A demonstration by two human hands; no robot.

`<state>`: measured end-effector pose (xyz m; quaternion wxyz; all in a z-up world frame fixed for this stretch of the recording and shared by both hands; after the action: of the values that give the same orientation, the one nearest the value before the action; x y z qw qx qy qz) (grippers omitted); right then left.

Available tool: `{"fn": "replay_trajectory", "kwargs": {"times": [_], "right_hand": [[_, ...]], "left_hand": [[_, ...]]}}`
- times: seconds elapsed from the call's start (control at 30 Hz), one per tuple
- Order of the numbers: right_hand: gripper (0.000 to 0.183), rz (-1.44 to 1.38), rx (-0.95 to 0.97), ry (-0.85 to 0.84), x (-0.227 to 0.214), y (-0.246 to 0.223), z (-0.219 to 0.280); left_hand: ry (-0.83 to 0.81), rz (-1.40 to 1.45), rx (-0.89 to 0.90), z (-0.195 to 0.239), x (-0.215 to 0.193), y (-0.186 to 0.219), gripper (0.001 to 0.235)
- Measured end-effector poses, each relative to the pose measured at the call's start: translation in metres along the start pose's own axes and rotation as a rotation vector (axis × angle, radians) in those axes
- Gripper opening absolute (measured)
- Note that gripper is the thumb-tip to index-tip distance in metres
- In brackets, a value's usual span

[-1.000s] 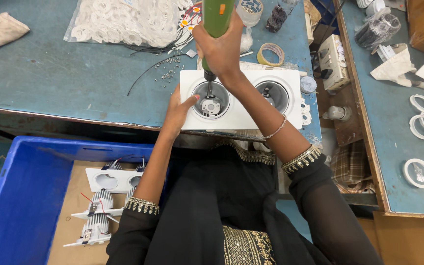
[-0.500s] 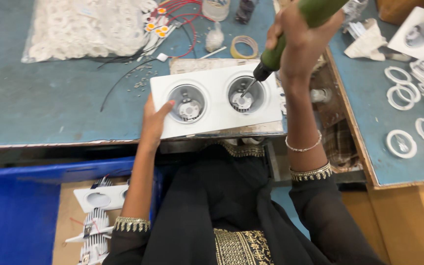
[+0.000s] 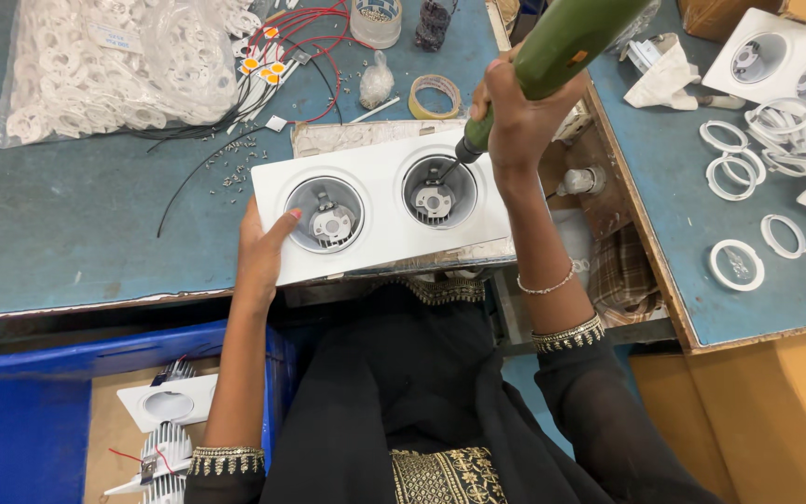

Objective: The person assembles a recessed lighting fixture by placing internal light modules into a white metal housing, connecting electrical wires, and securing components using an electric screwdriver.

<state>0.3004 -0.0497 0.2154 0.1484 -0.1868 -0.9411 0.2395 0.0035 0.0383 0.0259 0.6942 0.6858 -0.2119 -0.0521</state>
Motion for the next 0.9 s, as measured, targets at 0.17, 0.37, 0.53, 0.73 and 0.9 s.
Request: {"fn": "replay_trajectory", "kwargs": {"times": [0.17,0.37,0.53,0.73,0.9], "right_hand": [[0.008,-0.026,0.023,0.015,0.000,0.003,0.004],[0.008,0.031,0.039,0.004,0.007,0.000,0.012],[0.011,0.099,0.025,0.010,0.019,0.001,0.023],[0.013,0.119,0.023,-0.023,0.019,0.007,0.024],[0.013,0.086,0.027,-0.026,0.017,0.010,0.020]], "left_hand": [[-0.008,0.008,-0.001,0.000,0.001,0.002,0.052],[-0.023,0.035,-0.002,-0.001,0.004,0.005,0.052],[-0.029,0.063,-0.020,-0.001,0.005,0.009,0.055],[-0.027,0.049,-0.018,0.000,0.005,0.009,0.055],[-0.027,0.043,-0.015,-0.002,0.002,0.005,0.054]]}}
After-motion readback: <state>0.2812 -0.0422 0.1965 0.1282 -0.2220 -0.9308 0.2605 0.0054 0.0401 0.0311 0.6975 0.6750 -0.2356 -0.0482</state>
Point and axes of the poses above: each hand's wrist, its own z-axis away from the middle knuckle, its own x-axis out of the palm, y = z × x, the point moved 5 cm from there along -z, towards the middle knuckle, and after that the axes turned 4 degrees about -x, right-handed, at the moved point
